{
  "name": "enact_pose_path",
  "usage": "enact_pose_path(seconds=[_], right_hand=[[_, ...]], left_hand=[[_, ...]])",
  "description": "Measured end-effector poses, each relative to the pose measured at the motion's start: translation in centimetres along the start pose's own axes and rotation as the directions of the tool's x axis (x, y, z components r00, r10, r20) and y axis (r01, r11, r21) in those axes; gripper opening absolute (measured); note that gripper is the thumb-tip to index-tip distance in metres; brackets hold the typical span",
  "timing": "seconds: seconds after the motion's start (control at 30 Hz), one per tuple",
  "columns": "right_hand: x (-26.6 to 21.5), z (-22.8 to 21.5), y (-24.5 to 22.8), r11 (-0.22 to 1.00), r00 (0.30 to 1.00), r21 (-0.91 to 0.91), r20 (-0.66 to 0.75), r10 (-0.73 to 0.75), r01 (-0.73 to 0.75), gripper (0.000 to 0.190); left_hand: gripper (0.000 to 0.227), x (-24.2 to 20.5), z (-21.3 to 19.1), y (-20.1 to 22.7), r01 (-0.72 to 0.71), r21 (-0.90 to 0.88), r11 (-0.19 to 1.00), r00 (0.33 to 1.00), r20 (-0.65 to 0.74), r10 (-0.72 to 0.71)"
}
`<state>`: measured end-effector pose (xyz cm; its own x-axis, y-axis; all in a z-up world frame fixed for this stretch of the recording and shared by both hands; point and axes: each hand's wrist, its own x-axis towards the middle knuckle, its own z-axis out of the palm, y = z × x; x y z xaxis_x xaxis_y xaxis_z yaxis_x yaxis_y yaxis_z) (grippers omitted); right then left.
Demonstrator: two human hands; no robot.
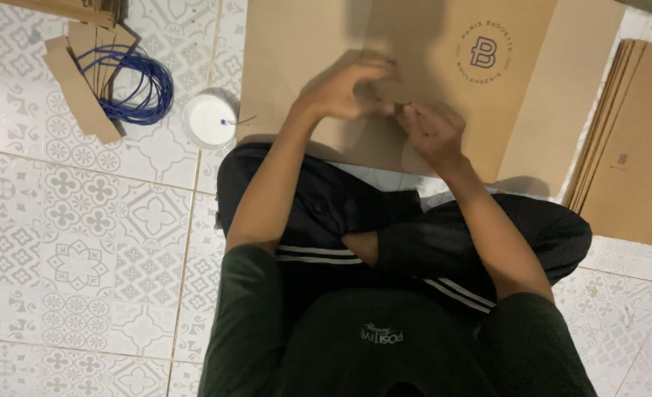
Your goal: Applying glue to cardboard sheets and pressing them together to assemble packaging.
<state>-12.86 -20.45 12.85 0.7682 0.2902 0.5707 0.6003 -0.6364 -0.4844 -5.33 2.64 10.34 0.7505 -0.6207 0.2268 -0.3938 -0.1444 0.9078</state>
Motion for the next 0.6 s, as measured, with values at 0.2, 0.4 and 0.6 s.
enact_pose_path(seconds=[0.2, 0.4, 0.6], right_hand=[[0.6, -1.2, 0.9, 0.999, 0.999, 0.011, -0.024, 0.039, -0.039, 0.008], [1.9, -1.8, 1.0, 0.981, 0.997, 0.180, -0.039, -0.060, 0.066, 0.034], [2.9, -3.3, -0.4, 0.992, 0.999, 0.122, 0.025, 0.040, -0.043, 0.021]], left_hand=[[0.025, 0.0, 2.0, 2.4, -0.034, -0.016, 0.999, 0.979, -0.203, 0.030], [0.020, 0.3, 2.3, 1.2, -0.202, -0.032, 0.979, 0.942, -0.280, 0.185], [0.020, 0.7, 2.6, 2.4, -0.131, 0.068, 0.989, 0.951, -0.274, 0.145]])
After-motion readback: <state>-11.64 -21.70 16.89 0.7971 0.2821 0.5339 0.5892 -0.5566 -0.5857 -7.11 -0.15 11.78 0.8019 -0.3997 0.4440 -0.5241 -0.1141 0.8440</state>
